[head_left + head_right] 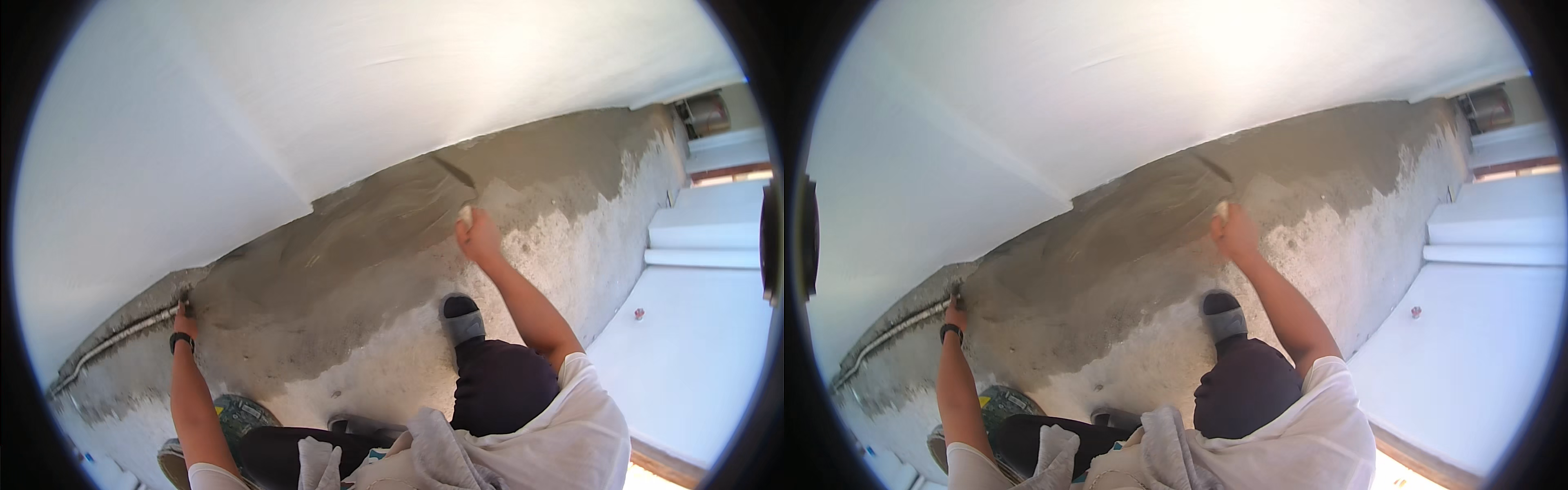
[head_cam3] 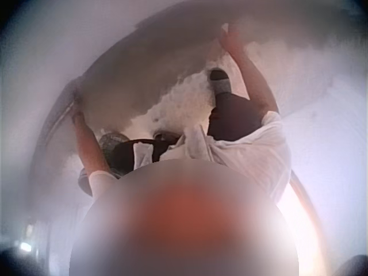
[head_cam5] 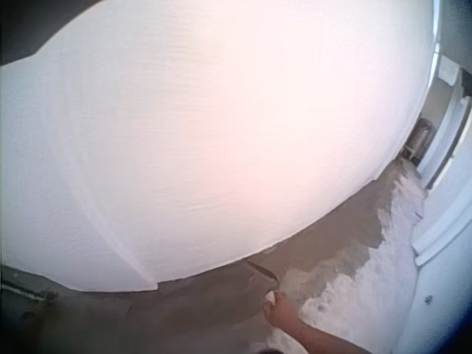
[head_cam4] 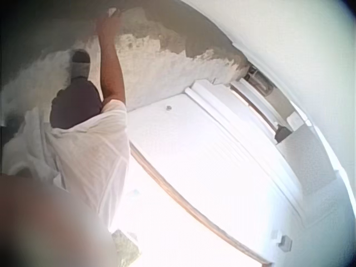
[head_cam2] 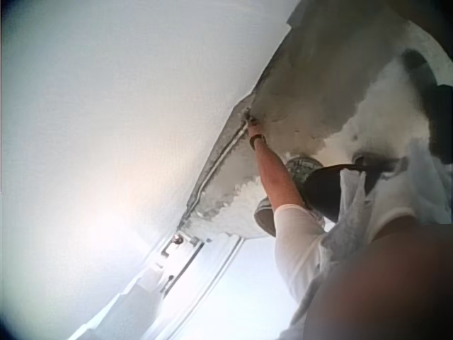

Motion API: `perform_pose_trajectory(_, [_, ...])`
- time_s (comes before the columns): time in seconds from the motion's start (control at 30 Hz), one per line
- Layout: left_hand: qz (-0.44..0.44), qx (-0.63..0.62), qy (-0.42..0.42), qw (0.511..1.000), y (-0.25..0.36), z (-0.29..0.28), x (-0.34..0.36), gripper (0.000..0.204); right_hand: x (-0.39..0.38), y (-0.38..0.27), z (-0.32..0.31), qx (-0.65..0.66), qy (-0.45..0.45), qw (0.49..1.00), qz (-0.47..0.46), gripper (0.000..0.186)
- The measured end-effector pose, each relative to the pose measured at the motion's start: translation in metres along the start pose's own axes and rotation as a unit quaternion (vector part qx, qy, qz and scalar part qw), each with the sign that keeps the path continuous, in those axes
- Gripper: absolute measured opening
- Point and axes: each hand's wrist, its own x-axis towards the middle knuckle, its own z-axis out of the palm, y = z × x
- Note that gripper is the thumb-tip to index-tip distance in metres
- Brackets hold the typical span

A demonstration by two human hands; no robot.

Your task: The person scoops cement from a bucket and applies it to a wall using a trowel. They move along the wall, smoothing the cement to cover the surface.

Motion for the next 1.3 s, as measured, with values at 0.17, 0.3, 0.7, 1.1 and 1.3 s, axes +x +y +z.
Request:
perform_pose_trajectory(0.17, [-0.023, -0.006, -0.01, 1.0, -0.002, 0.0, 0.001, 0.082, 0.031, 0.072, -0.01, -0.032, -0.016, 0.993, 0.109, 0.037])
perform_pose_trajectory(0.3, [-0.001, 0.024, 0.003, 1.0, -0.005, 0.002, -0.003, 0.084, 0.043, 0.065, 0.005, -0.002, -0.023, 0.994, 0.108, 0.034])
perform_pose_trajectory(0.7, [0.02, -0.006, -0.003, 1.0, 0.001, 0.006, -0.016, 0.086, 0.025, 0.007, 0.027, 0.042, -0.092, 0.994, 0.039, 0.038])
perform_pose_trajectory(1.1, [0.022, 0.009, 0.009, 1.0, 0.01, -0.003, -0.022, 0.086, -0.008, -0.064, 0.05, 0.096, -0.143, 0.982, -0.075, 0.045])
perform_pose_trajectory(1.3, [0.019, 0.002, -0.006, 1.0, 0.014, -0.008, -0.025, 0.084, -0.035, -0.102, 0.06, 0.111, -0.205, 0.966, -0.108, 0.047])
